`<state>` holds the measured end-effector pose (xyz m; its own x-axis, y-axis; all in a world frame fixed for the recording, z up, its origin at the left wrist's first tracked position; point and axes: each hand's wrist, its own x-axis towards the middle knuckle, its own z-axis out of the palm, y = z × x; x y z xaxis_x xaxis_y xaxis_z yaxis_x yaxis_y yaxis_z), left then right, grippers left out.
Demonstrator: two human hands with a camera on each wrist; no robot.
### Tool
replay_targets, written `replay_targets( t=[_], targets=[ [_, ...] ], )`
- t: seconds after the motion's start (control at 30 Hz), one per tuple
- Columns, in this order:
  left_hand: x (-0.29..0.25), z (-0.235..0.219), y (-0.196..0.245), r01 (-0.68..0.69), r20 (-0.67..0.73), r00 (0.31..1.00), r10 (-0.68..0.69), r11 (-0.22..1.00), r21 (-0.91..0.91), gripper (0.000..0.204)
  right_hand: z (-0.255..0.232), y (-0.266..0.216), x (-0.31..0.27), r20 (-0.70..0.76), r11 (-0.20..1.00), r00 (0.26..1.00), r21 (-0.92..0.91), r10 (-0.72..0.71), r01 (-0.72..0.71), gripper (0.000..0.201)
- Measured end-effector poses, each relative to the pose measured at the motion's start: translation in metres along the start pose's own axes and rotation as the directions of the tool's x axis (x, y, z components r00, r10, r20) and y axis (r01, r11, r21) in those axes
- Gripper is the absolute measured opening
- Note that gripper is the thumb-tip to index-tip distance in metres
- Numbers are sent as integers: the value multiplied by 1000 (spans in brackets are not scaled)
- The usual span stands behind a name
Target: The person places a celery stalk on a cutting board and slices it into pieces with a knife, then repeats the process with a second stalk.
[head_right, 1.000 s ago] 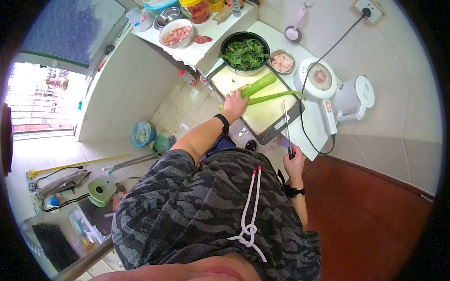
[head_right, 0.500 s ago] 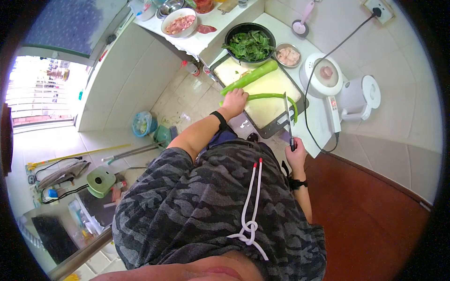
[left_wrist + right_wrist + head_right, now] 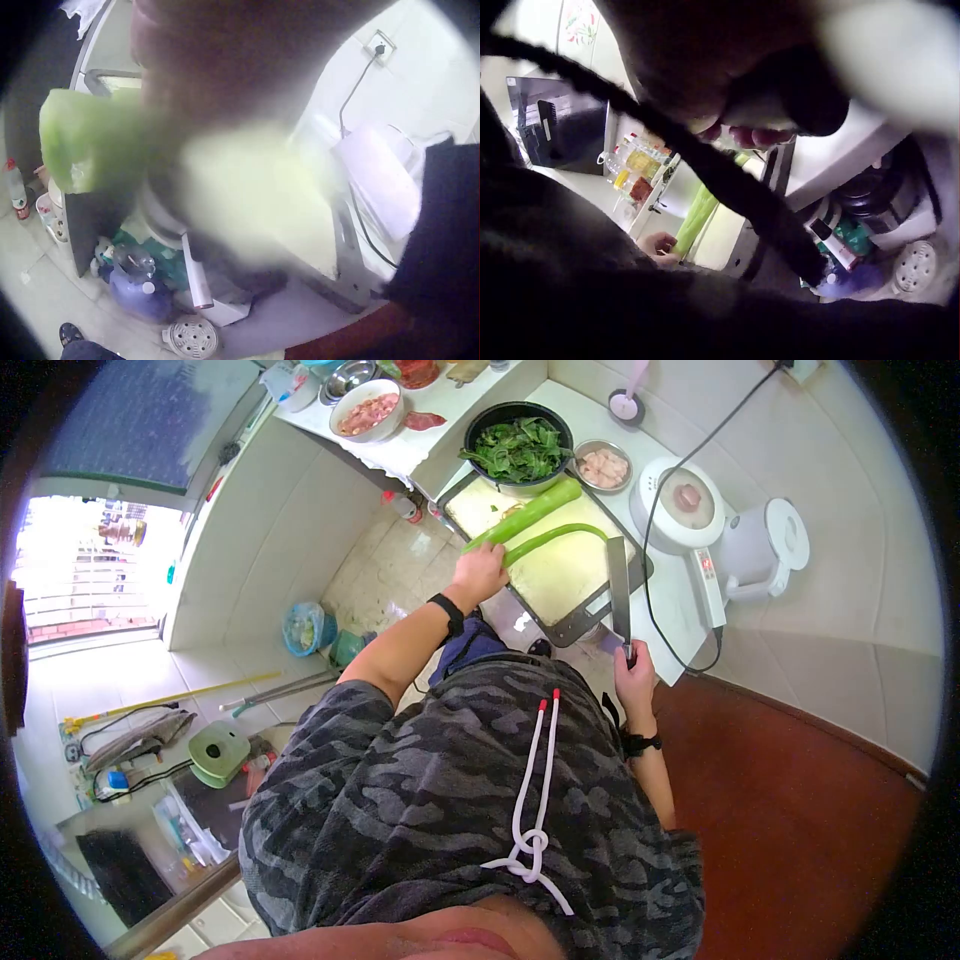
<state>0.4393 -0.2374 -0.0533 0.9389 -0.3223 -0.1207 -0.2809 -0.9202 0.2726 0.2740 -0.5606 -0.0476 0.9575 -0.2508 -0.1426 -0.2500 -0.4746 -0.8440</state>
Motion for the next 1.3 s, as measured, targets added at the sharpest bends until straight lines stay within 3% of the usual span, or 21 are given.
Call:
replay_targets(
  t=[0.03, 0.1, 0.2, 0.27, 0.37, 0.4, 0.67, 0.93, 1.13, 1.2, 1.23, 1.3],
  targets=[
    [-9, -5, 4, 39, 50, 998, -36, 996, -78, 35, 2, -2, -1, -47, 998, 997, -22, -54, 53, 27],
    [-22, 0, -3, -31, 57, 998, 37, 993, -112, 42, 5, -18, 5, -93, 994, 990, -48, -105, 101, 31],
    [-39, -1, 0, -65, 60, 995, 78, 979, -194, 48, 10, -49, 17, -44, 999, 999, -25, -25, 23, 41],
    [-47, -4, 5, 12, 109, 994, 14, 972, -234, 56, 18, -55, 27, 66, 992, 998, -124, 3, 5, 46],
    [-53, -9, 14, 69, 161, 986, -29, 967, -245, 56, 38, -59, 36, 92, 982, 996, -184, -14, 31, 45],
    [-54, -11, 16, 69, 173, 985, -28, 968, -240, 56, 48, -61, 36, 23, 971, 986, -168, -167, 169, 45],
    [-61, -15, 25, 146, 210, 973, -92, 955, -260, 58, 78, -70, 21, -13, 980, 1000, -199, -23, 20, 48],
    [-68, -7, 19, 163, 340, 939, -47, 933, -321, 62, 106, -87, 15, -48, 976, 993, -188, 107, -114, 44],
    [-66, -5, -1, 136, 334, 942, -17, 932, -336, 61, 119, -80, 36, -69, 952, 988, -266, 139, -152, 37],
    [-66, -6, -15, 80, 278, 960, 25, 930, -359, 61, 111, -79, 44, -34, 942, 975, -254, 220, -222, 38],
    [-66, -10, -22, 72, 274, 961, 32, 930, -361, 61, 108, -71, 45, -41, 942, 975, -254, 218, -221, 38],
    [-64, -18, -36, -23, 279, 952, 126, 939, -344, 61, 104, -58, 45, -124, 994, 989, -70, 80, -90, 40]
  ],
)
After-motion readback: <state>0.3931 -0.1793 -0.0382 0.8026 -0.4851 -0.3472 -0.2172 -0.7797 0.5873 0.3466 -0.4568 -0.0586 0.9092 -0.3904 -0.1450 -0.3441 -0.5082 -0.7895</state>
